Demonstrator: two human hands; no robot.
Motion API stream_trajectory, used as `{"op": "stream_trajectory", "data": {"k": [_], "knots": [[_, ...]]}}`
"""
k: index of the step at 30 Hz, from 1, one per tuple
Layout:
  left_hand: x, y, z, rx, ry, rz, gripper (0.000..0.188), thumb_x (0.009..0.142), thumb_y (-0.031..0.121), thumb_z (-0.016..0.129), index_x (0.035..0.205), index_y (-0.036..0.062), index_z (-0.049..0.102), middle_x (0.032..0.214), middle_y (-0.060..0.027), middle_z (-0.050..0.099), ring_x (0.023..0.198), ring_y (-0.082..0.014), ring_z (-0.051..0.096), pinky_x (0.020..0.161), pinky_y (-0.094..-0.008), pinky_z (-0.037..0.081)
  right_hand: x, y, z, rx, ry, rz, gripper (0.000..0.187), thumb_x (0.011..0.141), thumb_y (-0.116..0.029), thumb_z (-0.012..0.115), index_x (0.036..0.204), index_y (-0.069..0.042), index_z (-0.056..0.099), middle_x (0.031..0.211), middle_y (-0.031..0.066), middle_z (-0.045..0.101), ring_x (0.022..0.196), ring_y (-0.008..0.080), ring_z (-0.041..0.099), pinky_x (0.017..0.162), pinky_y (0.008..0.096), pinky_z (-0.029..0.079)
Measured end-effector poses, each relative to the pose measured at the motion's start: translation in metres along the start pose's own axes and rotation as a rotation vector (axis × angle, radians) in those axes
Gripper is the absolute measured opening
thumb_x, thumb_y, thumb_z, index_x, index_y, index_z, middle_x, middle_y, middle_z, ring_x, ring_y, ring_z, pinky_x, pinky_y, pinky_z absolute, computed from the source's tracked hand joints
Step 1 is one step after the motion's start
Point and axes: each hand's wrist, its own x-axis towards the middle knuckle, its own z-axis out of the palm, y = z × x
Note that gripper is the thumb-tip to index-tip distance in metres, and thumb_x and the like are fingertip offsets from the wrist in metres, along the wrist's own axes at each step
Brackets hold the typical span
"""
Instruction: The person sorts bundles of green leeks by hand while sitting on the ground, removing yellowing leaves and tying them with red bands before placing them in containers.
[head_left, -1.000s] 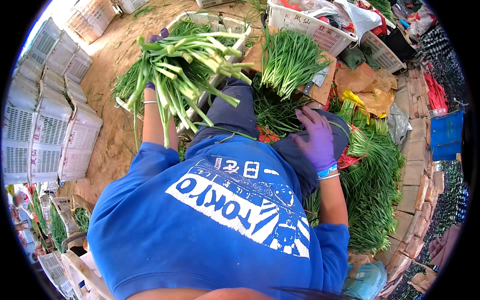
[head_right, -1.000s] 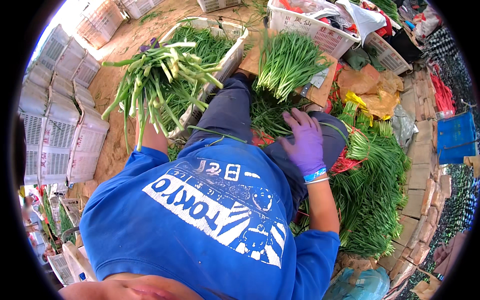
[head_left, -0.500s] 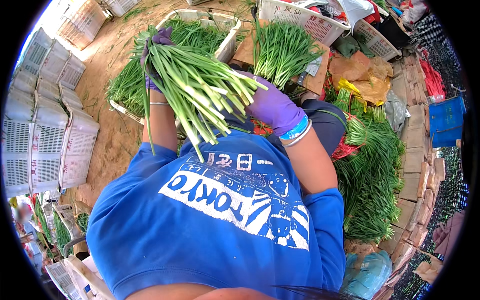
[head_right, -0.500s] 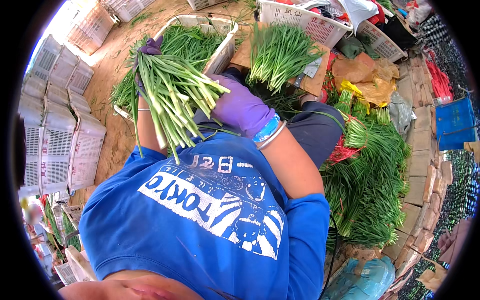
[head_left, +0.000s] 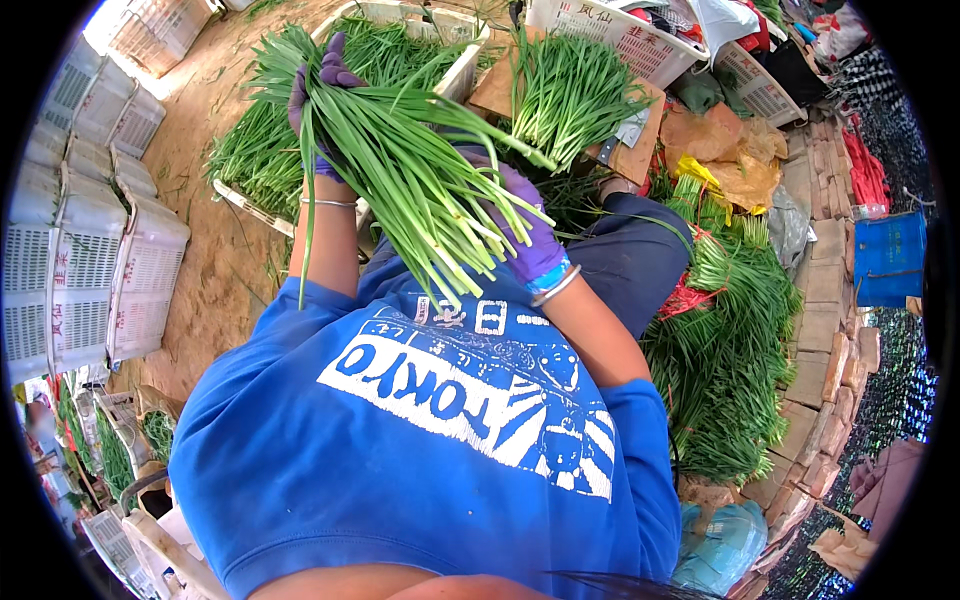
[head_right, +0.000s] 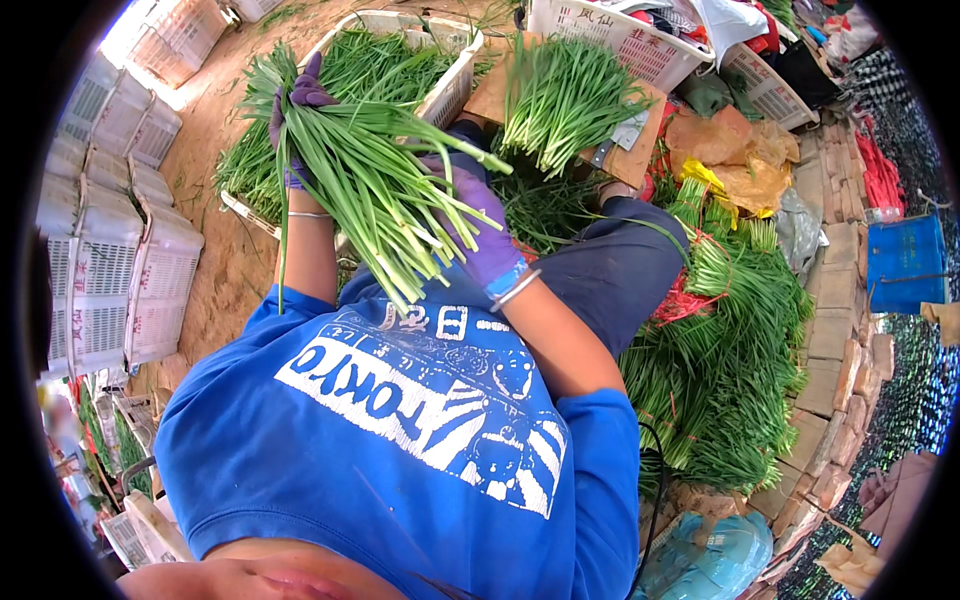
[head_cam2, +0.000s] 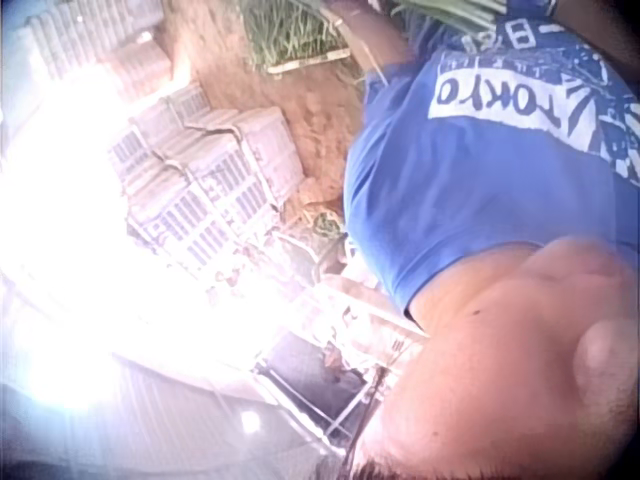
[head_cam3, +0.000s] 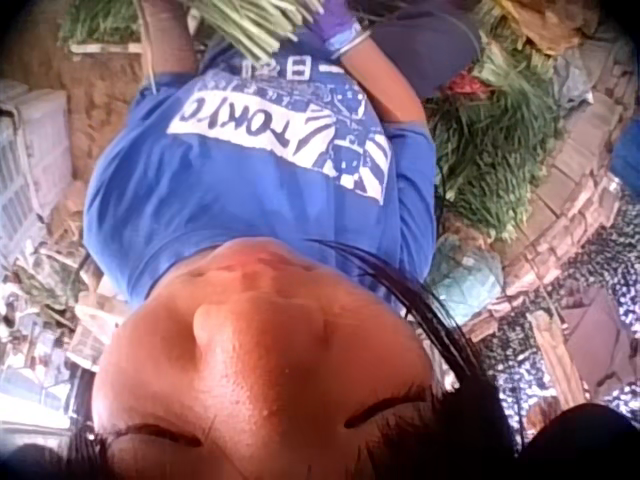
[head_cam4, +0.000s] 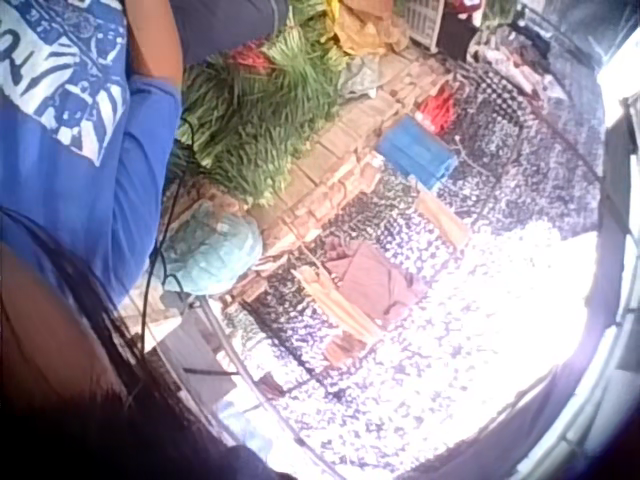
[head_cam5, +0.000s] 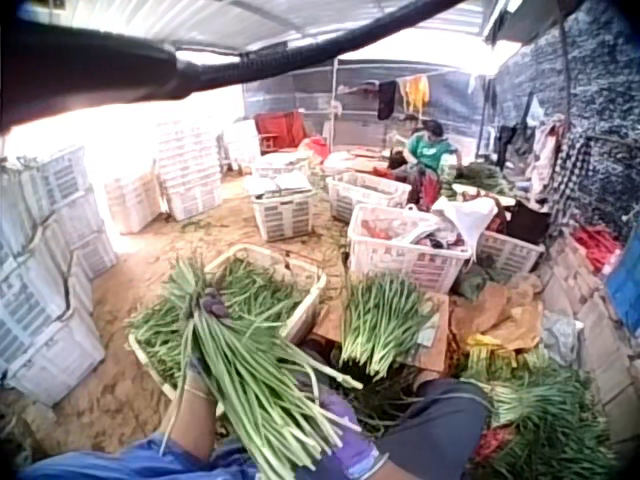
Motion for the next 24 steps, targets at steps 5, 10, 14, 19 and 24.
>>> {"op": "stream_trajectory", "data": {"k": [5, 10, 14, 19, 24], "knots": [[0.003, 0.019, 0.002, -0.065, -0.038, -0.03, 0.058, 0.085, 0.023, 0.049, 0.128, -0.0095, 0.028, 0.083, -0.0007, 0.055, 0.073, -0.0104, 0.054, 0.074, -0.0243, 0.045, -0.038, -0.01, -0.035, -0.097, -0.13, 0.182, 0.024, 0.085, -0.006, 0.048, 0.108, 0.003, 0.05, 0.125, 0.0169, 0.044, 0.116, 0.022, 0.043, 0.094, 0.0321, 0.037], [-0.003, 0.035, 0.011, -0.012, -0.143, 0.036, 0.059, 0.085, 0.024, 0.048, 0.129, -0.0082, 0.026, 0.082, -0.0005, 0.054, 0.075, -0.0106, 0.054, 0.076, -0.0253, 0.044, -0.078, -0.025, -0.106, -0.269, -0.218, 0.139, 0.012, 0.079, -0.005, 0.053, 0.09, -0.001, 0.056, 0.127, 0.0179, 0.044, 0.118, 0.0259, 0.041, 0.099, 0.037, 0.029], [0.001, 0.031, 0.01, 0.035, -0.188, -0.026, 0.059, 0.086, 0.024, 0.047, 0.131, -0.0059, 0.024, 0.083, -0.0019, 0.054, 0.078, -0.012, 0.054, 0.079, -0.0273, 0.043, -0.089, -0.034, -0.12, -1.235, 0.045, 0.337, 0.027, 0.074, -0.014, 0.06, 0.099, -0.003, 0.056, 0.121, 0.0167, 0.048, 0.112, 0.0316, 0.045, 0.096, 0.0402, 0.032], [0.002, 0.008, 0.014, 0.123, -0.184, 0.014, 0.061, 0.088, 0.021, 0.045, 0.135, -0.0036, 0.016, 0.088, -0.0027, 0.051, 0.079, -0.0119, 0.052, 0.08, -0.0274, 0.04, -0.041, -0.055, -0.068, -1.048, 0.145, -0.207, 0.053, 0.069, -0.022, 0.067, 0.115, -0.002, 0.05, 0.119, 0.0172, 0.05, 0.109, 0.0318, 0.048, 0.093, 0.0367, 0.036], [0.01, -0.003, 0.021, 0.123, -0.216, -0.046, 0.06, 0.088, 0.022, 0.044, 0.135, -0.0032, 0.016, 0.087, -0.0034, 0.051, 0.08, -0.0118, 0.051, 0.08, -0.0275, 0.04, -0.005, -0.039, -0.036, -0.855, 0.051, 0.018, 0.05, 0.074, -0.025, 0.064, 0.115, -0.001, 0.051, 0.097, 0.0191, 0.059, 0.092, 0.0302, 0.057, 0.083, 0.0342, 0.043]]}}
